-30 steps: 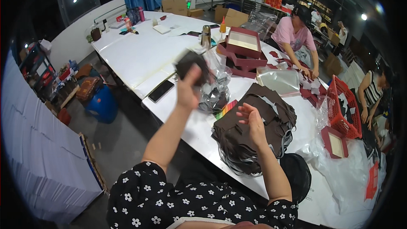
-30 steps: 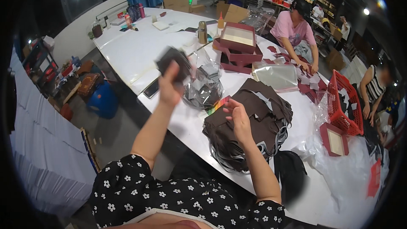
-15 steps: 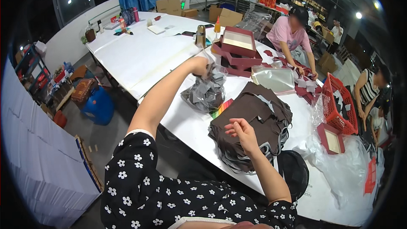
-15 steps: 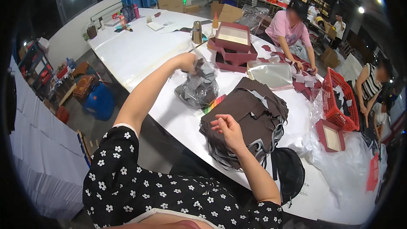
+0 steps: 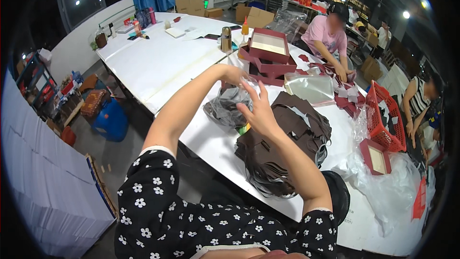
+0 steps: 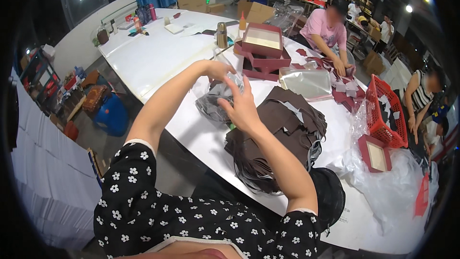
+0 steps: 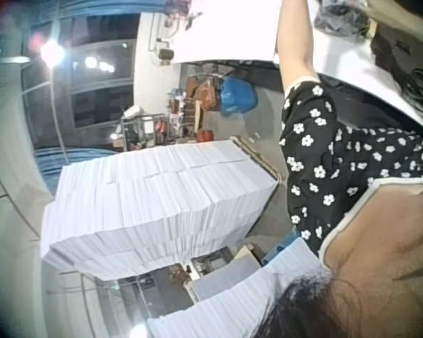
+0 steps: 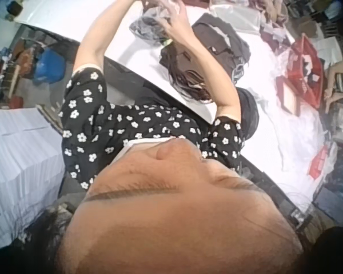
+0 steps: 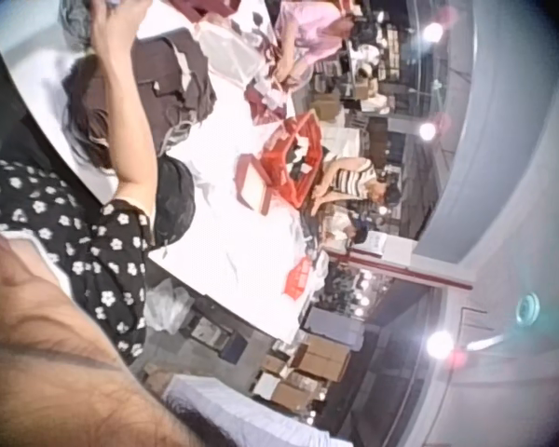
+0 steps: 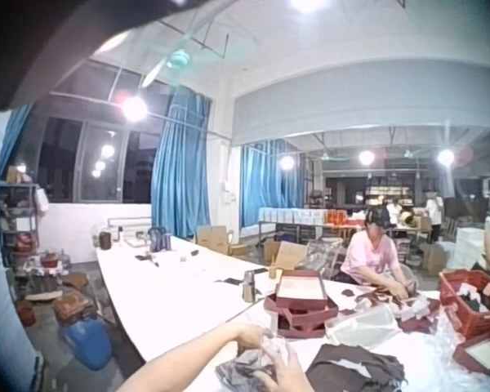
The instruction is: The person folds brown garments and places them into clear plastic bags on a white table. They repeatedly pick up items, fold them, and insert them into packaging, while other workers are visible in the background.
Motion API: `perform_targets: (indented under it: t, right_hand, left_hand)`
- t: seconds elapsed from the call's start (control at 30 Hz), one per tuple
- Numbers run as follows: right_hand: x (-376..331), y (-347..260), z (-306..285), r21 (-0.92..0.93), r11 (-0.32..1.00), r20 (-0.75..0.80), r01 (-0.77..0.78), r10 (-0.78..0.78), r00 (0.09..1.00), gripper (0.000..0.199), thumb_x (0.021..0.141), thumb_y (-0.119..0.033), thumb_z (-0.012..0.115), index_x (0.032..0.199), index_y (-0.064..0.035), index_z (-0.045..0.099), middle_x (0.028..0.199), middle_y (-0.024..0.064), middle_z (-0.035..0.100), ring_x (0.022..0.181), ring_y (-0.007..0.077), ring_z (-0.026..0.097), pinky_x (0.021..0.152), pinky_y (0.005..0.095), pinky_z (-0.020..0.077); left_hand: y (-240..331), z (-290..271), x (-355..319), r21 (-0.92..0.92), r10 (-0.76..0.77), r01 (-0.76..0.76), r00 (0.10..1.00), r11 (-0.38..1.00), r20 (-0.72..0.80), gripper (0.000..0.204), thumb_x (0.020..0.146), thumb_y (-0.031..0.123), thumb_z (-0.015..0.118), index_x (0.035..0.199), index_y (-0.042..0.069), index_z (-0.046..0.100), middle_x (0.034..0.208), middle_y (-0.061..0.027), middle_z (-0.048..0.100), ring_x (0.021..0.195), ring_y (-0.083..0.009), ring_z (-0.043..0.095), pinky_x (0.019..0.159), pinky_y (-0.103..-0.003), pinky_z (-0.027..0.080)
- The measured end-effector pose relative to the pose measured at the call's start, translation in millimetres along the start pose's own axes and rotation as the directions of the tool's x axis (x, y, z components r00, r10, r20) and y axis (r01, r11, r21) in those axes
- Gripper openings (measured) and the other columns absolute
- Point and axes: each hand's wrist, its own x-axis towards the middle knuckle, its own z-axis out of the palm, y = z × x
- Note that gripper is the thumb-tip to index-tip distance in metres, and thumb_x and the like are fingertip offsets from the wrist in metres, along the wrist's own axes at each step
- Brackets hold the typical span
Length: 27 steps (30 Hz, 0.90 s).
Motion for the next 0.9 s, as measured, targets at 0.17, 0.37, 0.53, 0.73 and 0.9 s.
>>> perform_targets:
  t: [0.17, 0.37, 0.53, 0.73, 0.9]
  right_hand:
    - [41, -8, 6, -0.468, 0.871, 0.245, 0.147, -0.032, 0.969, 0.067, 0.079, -0.035, 0.076, 0.139, -0.0277, 0.046, 0.144, 0.0265, 0.038, 0.12, 0.0467, 0.051, 0.09, 0.0485, 0.0506]
    - [51, 4, 3, -0.479, 0.877, 0.419, -0.025, 0.254, 0.872, 0.048, 0.081, -0.038, 0.072, 0.12, -0.0134, 0.06, 0.12, 0.0257, 0.057, 0.095, 0.0407, 0.065, 0.083, 0.0472, 0.0524]
    - [57, 43, 21, -0.465, 0.875, 0.399, -0.135, 0.343, 0.85, 0.035, 0.084, -0.034, 0.067, 0.101, -0.0026, 0.066, 0.082, 0.0198, 0.068, 0.082, 0.0343, 0.068, 0.077, 0.0466, 0.0523]
    - [157, 116, -32, 0.318, 0.867, -0.068, -0.384, 0.425, 0.902, 0.011, 0.082, -0.009, 0.062, 0.087, 0.0002, 0.062, 0.071, 0.0097, 0.064, 0.061, 0.0174, 0.065, 0.055, 0.0331, 0.0534]
    - [186, 45, -32, 0.878, 0.457, -0.063, -0.142, 0.405, 0.912, 0.016, 0.085, -0.003, 0.057, 0.1, 0.0029, 0.059, 0.067, 0.0079, 0.059, 0.056, 0.0174, 0.06, 0.048, 0.0281, 0.0481]
  left_hand:
    - [-61, -2, -26, 0.418, 0.19, -0.006, 0.897, 0.908, -0.4, 0.059, 0.08, 0.028, 0.074, 0.133, 0.013, 0.053, 0.124, -0.0219, 0.056, 0.111, -0.0391, 0.057, 0.094, -0.045, 0.046]
    - [-79, 59, -54, -0.132, -0.215, 0.184, 0.572, 0.974, -0.792, 0.096, 0.073, 0.033, 0.081, 0.15, 0.025, 0.025, 0.126, -0.0275, 0.047, 0.083, -0.0325, 0.063, 0.063, -0.043, 0.053]
    - [-87, 88, -36, -0.308, -0.169, -0.081, 0.694, 0.948, -0.7, 0.072, 0.083, 0.004, 0.06, 0.147, 0.021, 0.031, 0.064, -0.0051, 0.058, 0.056, -0.0141, 0.058, 0.049, -0.03, 0.046]
    - [-89, -37, -31, -0.436, -0.27, -0.384, 0.414, 0.814, -0.869, 0.041, 0.083, 0.003, 0.056, 0.123, 0.013, 0.055, 0.079, -0.0115, 0.062, 0.069, -0.0216, 0.06, 0.067, -0.036, 0.048]
    - [-121, -81, -51, -0.017, 0.0, -0.082, 0.199, 0.996, -0.98, 0.032, 0.089, 0.023, 0.061, 0.114, 0.003, 0.062, 0.067, -0.0111, 0.064, 0.058, -0.0208, 0.06, 0.061, -0.036, 0.048]
